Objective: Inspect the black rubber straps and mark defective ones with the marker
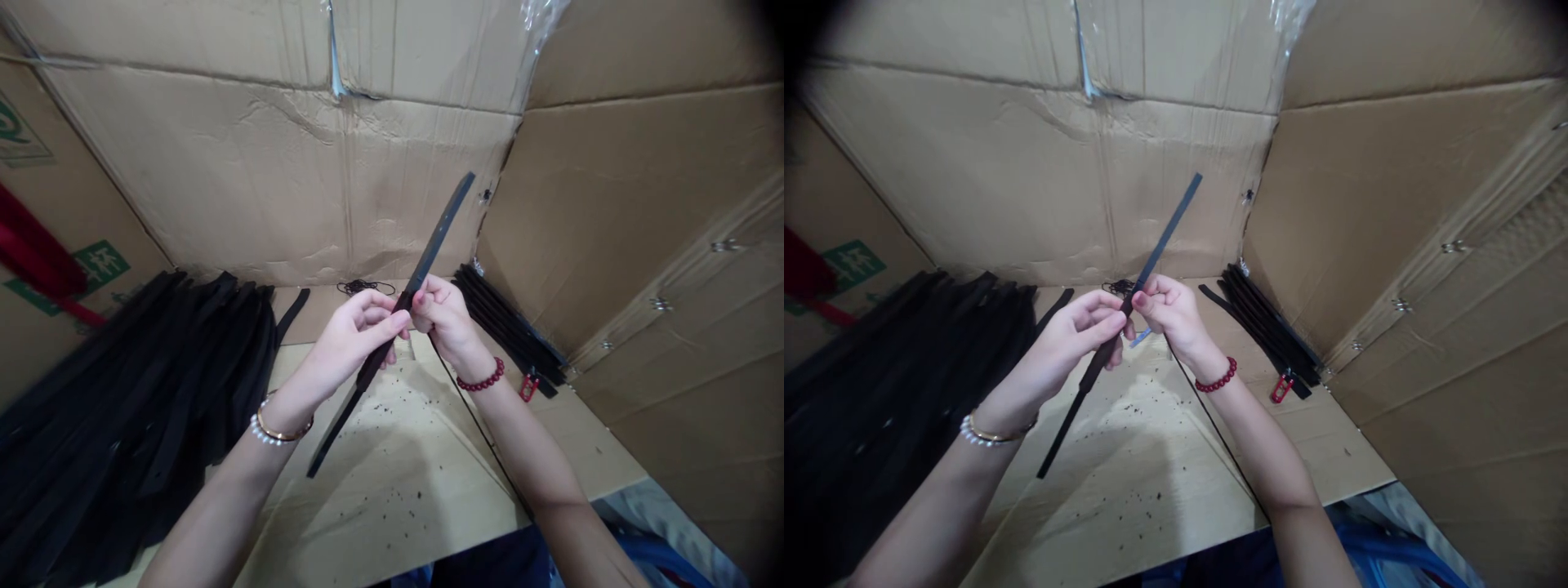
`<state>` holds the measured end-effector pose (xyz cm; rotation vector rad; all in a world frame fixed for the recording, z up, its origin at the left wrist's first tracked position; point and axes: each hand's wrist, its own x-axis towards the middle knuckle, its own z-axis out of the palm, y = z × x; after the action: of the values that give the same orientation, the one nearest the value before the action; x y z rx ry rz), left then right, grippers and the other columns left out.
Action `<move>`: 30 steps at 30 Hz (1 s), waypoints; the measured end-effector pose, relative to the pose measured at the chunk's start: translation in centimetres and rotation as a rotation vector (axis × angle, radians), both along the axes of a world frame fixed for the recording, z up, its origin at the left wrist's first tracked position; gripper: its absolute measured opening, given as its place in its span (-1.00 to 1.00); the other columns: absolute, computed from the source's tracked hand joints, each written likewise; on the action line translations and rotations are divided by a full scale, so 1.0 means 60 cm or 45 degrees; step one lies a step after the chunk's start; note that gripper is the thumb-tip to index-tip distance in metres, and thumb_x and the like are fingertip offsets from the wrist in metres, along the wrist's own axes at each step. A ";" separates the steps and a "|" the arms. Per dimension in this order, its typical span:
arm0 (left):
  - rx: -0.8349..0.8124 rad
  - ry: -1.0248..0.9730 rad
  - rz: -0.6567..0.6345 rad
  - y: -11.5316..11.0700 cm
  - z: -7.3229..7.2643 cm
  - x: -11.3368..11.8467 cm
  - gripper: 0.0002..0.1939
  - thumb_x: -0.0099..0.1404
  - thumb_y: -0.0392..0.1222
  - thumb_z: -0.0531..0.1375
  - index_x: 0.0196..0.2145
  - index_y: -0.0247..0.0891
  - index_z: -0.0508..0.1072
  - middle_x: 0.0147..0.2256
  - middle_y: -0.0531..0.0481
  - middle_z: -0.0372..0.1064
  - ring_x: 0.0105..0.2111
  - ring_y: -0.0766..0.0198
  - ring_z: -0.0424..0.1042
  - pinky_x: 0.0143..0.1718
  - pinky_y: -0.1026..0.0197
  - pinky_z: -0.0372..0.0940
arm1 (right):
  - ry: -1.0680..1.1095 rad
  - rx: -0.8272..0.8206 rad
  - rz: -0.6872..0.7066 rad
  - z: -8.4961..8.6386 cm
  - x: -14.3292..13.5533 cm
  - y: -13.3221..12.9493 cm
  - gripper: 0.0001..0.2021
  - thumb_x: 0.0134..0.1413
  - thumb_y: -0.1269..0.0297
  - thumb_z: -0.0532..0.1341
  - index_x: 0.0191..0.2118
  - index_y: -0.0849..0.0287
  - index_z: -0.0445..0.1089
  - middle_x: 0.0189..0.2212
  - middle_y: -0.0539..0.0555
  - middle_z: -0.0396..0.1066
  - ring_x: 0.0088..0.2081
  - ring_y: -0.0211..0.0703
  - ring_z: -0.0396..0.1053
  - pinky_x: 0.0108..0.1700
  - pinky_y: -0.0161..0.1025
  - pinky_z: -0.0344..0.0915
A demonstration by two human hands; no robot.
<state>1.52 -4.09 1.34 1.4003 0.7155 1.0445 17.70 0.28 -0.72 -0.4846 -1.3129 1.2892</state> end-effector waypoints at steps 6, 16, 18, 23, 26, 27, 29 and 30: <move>0.147 0.061 0.087 -0.015 0.008 -0.001 -0.75 0.31 -0.09 0.26 -0.17 -0.33 0.42 -0.31 -0.05 0.50 -0.50 0.41 0.40 -0.51 0.36 0.30 | -0.048 0.082 -0.018 -0.003 0.000 -0.005 -0.66 -0.04 0.06 0.44 -0.43 0.18 0.34 -0.76 -0.22 0.07 -0.73 -0.48 -0.07 -0.67 -0.41 -0.17; -0.251 -0.332 -0.456 -0.013 0.001 -0.006 -0.65 0.48 -0.05 0.01 -0.25 -0.36 0.44 -0.51 -0.02 0.42 -0.77 0.49 0.20 -0.77 0.41 0.07 | -0.075 0.139 0.193 0.007 0.016 -0.016 -0.59 -0.12 0.02 0.48 -0.21 0.23 0.55 -0.62 -0.04 0.44 -0.60 -0.30 0.39 -0.55 -0.36 0.29; -0.261 -0.324 -0.449 -0.015 -0.002 0.000 -0.60 0.47 0.04 -0.01 -0.24 -0.35 0.43 -0.51 -0.02 0.42 -0.78 0.46 0.21 -0.80 0.39 0.06 | -0.077 0.145 0.148 0.009 0.016 -0.016 -0.61 -0.10 0.01 0.46 -0.26 0.23 0.53 -0.64 -0.05 0.42 -0.61 -0.32 0.36 -0.55 -0.36 0.28; 0.094 -0.098 0.111 -0.019 0.000 0.014 -0.65 0.21 -0.04 0.36 -0.22 -0.27 0.33 -0.40 0.06 0.43 -0.59 0.41 0.41 -0.59 0.36 0.31 | -0.088 0.057 -0.065 0.016 0.010 -0.021 -0.63 -0.23 0.12 0.53 -0.43 0.21 0.41 -0.66 -0.08 0.42 -0.63 -0.35 0.33 -0.56 -0.38 0.29; 0.184 -0.082 0.212 -0.019 0.003 0.013 -0.73 0.24 -0.14 0.34 -0.22 -0.31 0.38 -0.33 -0.03 0.49 -0.47 0.36 0.47 -0.46 0.32 0.37 | -0.045 0.044 -0.107 0.016 0.006 -0.019 -0.62 -0.25 0.14 0.54 -0.47 0.19 0.35 -0.68 -0.10 0.40 -0.61 -0.34 0.35 -0.52 -0.37 0.33; 0.187 -0.103 0.178 -0.019 0.004 0.012 -0.77 0.28 -0.14 0.31 -0.22 -0.33 0.39 -0.30 -0.07 0.50 -0.46 0.36 0.47 -0.47 0.32 0.36 | -0.029 0.054 -0.089 0.015 0.006 -0.017 -0.63 -0.21 0.13 0.52 -0.48 0.19 0.35 -0.68 -0.10 0.39 -0.62 -0.35 0.34 -0.54 -0.38 0.31; 0.150 -0.146 0.056 -0.020 0.006 0.008 -0.79 0.33 -0.12 0.25 -0.23 -0.33 0.39 -0.26 -0.12 0.52 -0.50 0.37 0.44 -0.53 0.33 0.32 | -0.012 0.078 0.003 0.012 0.006 -0.016 -0.64 -0.14 0.08 0.49 -0.46 0.19 0.36 -0.68 -0.09 0.39 -0.65 -0.36 0.32 -0.61 -0.40 0.24; 0.114 -0.165 -0.018 -0.020 0.006 0.007 -0.79 0.37 -0.10 0.21 -0.23 -0.33 0.39 -0.25 -0.13 0.52 -0.53 0.38 0.42 -0.56 0.33 0.31 | -0.010 0.084 0.053 0.010 0.006 -0.015 -0.64 -0.11 0.06 0.47 -0.45 0.20 0.37 -0.66 -0.07 0.40 -0.67 -0.37 0.30 -0.64 -0.41 0.20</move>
<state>1.96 -5.29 1.70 1.3977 0.5693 1.1567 18.07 -0.63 -0.11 -0.4184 -1.3740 1.2751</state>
